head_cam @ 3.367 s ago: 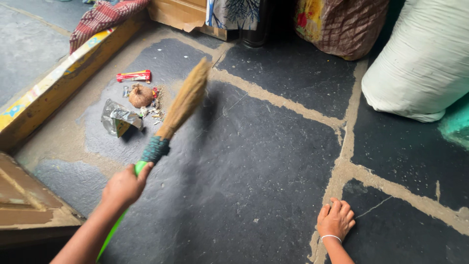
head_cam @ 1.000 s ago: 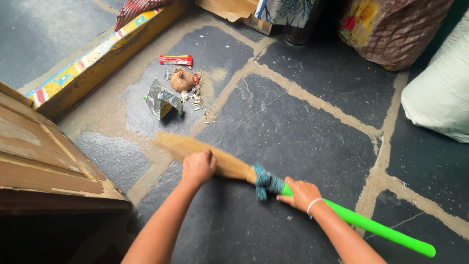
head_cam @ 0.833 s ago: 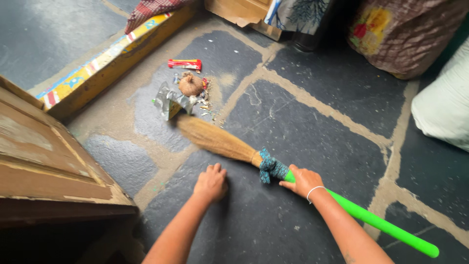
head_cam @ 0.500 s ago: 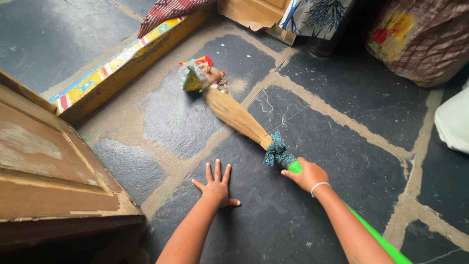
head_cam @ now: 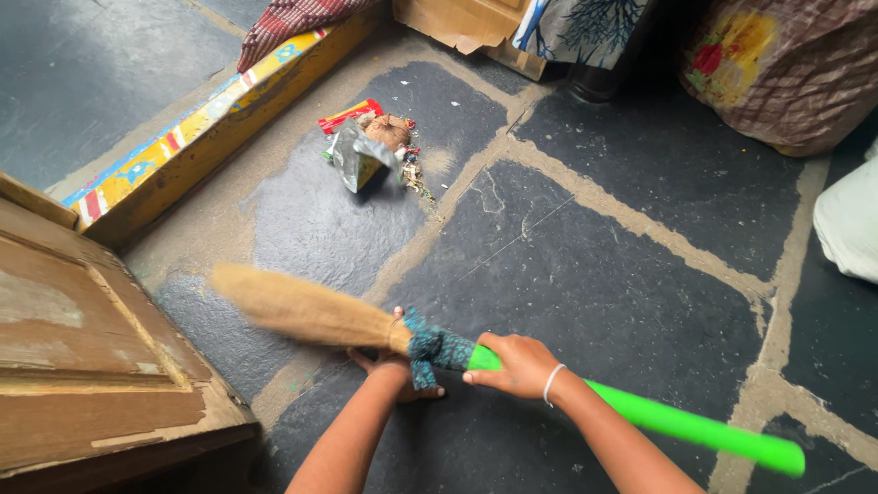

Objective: The person sweeps trash, including a coconut shell, food wrappers, and debris, using a broom and by hand on a dark stone floor towards a doorway.

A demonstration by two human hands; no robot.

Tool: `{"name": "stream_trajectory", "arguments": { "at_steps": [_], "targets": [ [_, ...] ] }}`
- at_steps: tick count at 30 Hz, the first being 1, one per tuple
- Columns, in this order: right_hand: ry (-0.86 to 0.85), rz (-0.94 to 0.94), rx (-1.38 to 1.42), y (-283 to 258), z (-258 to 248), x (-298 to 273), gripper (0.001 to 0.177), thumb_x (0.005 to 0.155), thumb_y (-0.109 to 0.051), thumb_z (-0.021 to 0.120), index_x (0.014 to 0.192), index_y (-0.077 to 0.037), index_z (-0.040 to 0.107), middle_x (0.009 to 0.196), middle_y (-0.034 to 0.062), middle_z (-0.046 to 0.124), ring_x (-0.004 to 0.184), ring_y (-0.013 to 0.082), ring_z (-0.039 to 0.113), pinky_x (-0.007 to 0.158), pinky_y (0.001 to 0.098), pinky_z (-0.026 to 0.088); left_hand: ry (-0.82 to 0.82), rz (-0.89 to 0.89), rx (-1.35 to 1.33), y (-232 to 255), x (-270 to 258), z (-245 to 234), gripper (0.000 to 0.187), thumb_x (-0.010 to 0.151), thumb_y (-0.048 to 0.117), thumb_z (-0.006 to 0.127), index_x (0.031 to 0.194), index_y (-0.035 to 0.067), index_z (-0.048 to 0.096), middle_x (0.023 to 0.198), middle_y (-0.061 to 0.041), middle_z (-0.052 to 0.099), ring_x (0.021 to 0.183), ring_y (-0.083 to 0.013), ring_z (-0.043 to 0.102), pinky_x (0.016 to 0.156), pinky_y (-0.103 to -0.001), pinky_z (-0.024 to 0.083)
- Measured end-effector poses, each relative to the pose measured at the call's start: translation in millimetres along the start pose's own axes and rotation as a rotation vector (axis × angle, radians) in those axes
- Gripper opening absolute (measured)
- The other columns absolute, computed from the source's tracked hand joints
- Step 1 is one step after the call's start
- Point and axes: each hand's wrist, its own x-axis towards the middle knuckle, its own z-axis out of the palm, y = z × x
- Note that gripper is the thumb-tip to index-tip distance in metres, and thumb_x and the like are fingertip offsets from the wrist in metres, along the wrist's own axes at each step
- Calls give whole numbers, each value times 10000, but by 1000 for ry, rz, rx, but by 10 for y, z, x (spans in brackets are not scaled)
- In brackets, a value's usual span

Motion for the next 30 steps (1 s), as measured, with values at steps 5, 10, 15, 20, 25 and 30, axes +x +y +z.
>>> {"name": "stream_trajectory", "arguments": {
  "at_steps": [5, 10, 15, 20, 25, 30],
  "targets": [
    [79, -4, -163, -91, -82, 273, 609, 775, -658, 707, 1101, -145, 657, 900, 183, 738, 900, 416, 701, 775, 533, 528, -6, -10, -21, 6, 7, -22, 1394, 693, 784, 750, 1651, 267, -121, 1705, -81, -251, 1534, -393, -298, 1084, -892, -26],
    [259, 216, -28, -338, 48, 350, 627, 867, -678, 649, 1078, -88, 644, 897, 217, 739, 897, 430, 712, 757, 535, 562, 39, 0, -45, -20, -61, -49, 1380, 698, 744, 777, 1637, 285, -124, 1694, -115, -347, 1520, -434, -351, 1057, -894, 14],
    [106, -40, -65, -830, 245, 470, 626, 841, -641, 657, 1149, -99, 610, 922, 236, 726, 890, 453, 697, 771, 557, 545, 44, 6, 4, -79, 119, 56, 1298, 712, 808, 687, 1634, 356, -108, 1696, -120, -289, 1517, -468, -291, 1098, -875, 26],
    [138, -2, -79, -872, 184, 884, 608, 814, -629, 676, 1129, -112, 623, 936, 253, 717, 916, 453, 697, 801, 544, 545, -35, 1, -78, -85, 221, 76, 1387, 717, 744, 769, 1645, 233, -126, 1719, -94, -223, 1515, -420, -344, 1064, -896, -48],
    [202, 267, 46, -847, 255, 865, 623, 876, -655, 622, 1119, -82, 636, 955, 245, 724, 951, 450, 701, 804, 543, 561, 14, 15, -92, -46, 119, -5, 1393, 701, 692, 814, 1633, 263, -129, 1725, -93, -305, 1498, -397, -372, 1034, -884, -26],
    [160, -34, 0, -924, 469, 765, 645, 847, -629, 639, 1195, -87, 623, 949, 266, 711, 878, 471, 695, 765, 561, 544, 31, 63, 5, 27, 431, -19, 1344, 722, 700, 776, 1629, 298, -130, 1705, -81, -326, 1489, -399, -368, 1006, -887, -16]
  ]
}}
